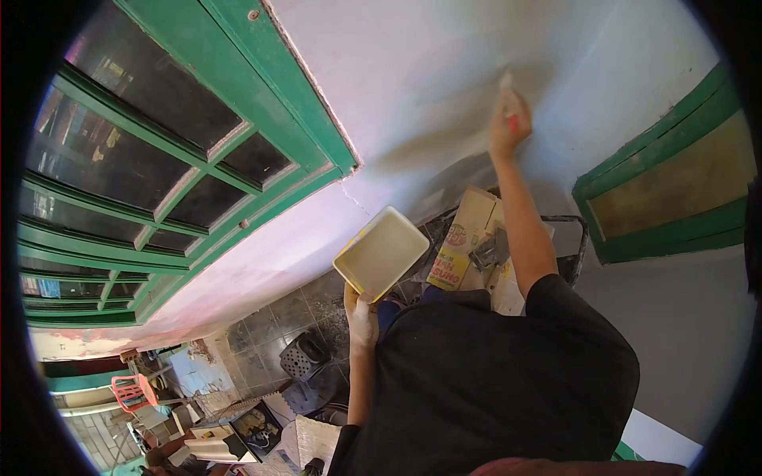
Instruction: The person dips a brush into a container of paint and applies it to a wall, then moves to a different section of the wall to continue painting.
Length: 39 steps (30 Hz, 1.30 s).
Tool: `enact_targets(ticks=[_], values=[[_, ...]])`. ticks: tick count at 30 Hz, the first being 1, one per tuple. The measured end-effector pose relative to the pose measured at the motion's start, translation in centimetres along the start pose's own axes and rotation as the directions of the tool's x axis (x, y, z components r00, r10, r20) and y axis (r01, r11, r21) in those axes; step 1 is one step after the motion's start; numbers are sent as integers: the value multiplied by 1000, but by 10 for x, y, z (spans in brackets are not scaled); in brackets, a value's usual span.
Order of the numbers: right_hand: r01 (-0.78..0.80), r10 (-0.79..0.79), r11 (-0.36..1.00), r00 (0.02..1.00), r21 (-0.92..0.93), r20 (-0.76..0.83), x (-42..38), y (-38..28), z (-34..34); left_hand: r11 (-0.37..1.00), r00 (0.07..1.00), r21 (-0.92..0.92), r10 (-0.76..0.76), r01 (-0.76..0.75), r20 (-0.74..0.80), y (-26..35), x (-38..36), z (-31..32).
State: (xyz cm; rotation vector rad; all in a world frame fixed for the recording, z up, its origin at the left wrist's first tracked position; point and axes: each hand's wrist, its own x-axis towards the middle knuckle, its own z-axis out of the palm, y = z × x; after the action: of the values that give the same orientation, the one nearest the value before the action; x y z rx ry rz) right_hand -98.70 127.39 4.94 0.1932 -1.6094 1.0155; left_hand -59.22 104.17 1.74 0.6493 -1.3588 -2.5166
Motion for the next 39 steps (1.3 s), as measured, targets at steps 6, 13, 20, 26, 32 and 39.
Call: enact_targets(ticks=[6, 13, 20, 26, 32, 39], values=[[129, -427, 869, 683, 478, 592, -127, -86, -28, 1000, 1000, -15, 3, -3, -10, -5, 4, -9], [96, -93, 995, 989, -21, 110, -53, -6, -17, 999, 996, 12, 42, -42, -77, 2, -6, -19], [89, -212, 955, 871, 283, 442, -107, -67, -10, 998, 996, -22, 51, -53, -69, -1, -4, -23], [-159, -33, 915, 887, 372, 460, -129, -58, -42, 999, 998, -9, 52, -52, -34, 2, -3, -24], [-50, 52, 991, 999, -123, 13, -31, -17, -14, 995, 998, 85, 49, -46, -33, -3, -3, -28], [31, -178, 937, 899, 349, 399, -80, -122, -20, 999, 999, -25, 35, -36, -22, -11, 5, -30]])
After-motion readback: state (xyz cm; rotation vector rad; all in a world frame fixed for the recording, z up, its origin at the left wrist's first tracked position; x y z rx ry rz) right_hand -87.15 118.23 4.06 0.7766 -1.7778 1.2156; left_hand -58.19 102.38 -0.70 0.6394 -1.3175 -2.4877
